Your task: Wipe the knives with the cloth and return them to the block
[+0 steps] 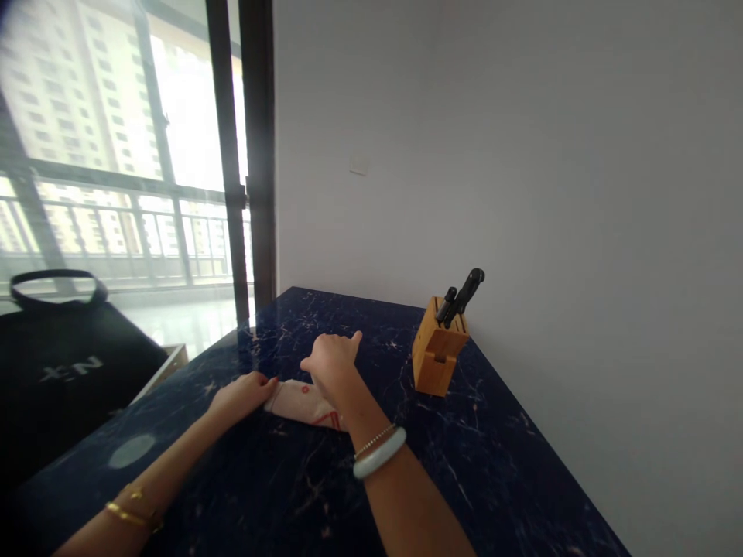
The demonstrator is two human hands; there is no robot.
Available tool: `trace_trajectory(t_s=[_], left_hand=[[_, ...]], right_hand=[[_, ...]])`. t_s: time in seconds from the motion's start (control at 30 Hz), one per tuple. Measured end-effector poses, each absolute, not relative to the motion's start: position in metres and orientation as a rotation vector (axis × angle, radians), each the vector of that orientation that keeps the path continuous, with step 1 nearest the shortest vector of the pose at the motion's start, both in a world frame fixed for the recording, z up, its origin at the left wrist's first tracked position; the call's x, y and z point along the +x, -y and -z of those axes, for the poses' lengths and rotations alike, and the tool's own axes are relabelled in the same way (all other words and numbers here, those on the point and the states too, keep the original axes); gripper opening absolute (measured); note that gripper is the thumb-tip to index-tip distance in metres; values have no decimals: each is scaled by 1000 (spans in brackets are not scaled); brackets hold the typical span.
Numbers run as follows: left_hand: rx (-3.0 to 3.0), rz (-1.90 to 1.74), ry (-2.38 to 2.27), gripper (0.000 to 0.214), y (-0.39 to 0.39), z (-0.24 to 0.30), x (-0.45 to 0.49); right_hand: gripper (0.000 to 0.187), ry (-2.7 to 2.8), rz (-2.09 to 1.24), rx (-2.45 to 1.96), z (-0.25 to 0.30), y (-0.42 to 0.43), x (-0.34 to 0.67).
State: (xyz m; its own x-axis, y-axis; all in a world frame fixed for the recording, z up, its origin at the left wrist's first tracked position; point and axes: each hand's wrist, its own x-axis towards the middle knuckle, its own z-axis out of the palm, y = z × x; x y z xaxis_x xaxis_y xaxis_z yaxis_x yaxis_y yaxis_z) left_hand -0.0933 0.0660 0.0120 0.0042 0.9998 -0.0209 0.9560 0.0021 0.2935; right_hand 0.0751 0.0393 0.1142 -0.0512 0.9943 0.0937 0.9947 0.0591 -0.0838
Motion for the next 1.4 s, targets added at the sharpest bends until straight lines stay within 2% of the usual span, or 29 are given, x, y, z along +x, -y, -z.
trace_trajectory(t_s=[0.17,0.5,0.67,0.87,1.13,1.3,1.4], left_hand=[[2022,-271,-2005,36,-72,-7,-98],[1992,-381,-2176,36,-62,-13,-98],[1987,-424,-2202,46,-56,-24,-92],[1999,-394,-2109,58,-50,-39,-93],[2040,-282,-1761,51,-67,-37,-110],[2033,-358,-1700,33,-74,-25,-92],[1997,-455,-1688,30,-74,-18,-72]], right_hand=[[30,2273,-76,-2048,-95,-50,36],[31,2334,-358,-2030,-67,-68,7],[40,2260,-379,-1931,-81,-60,44],[33,2000,-342,-2061,-75,-28,135],[45,1922,-998,-1844,-29,1,176],[41,1784,-1048,-1805,-12,2,167],[39,1700,-998,-1870,-10,3,177]])
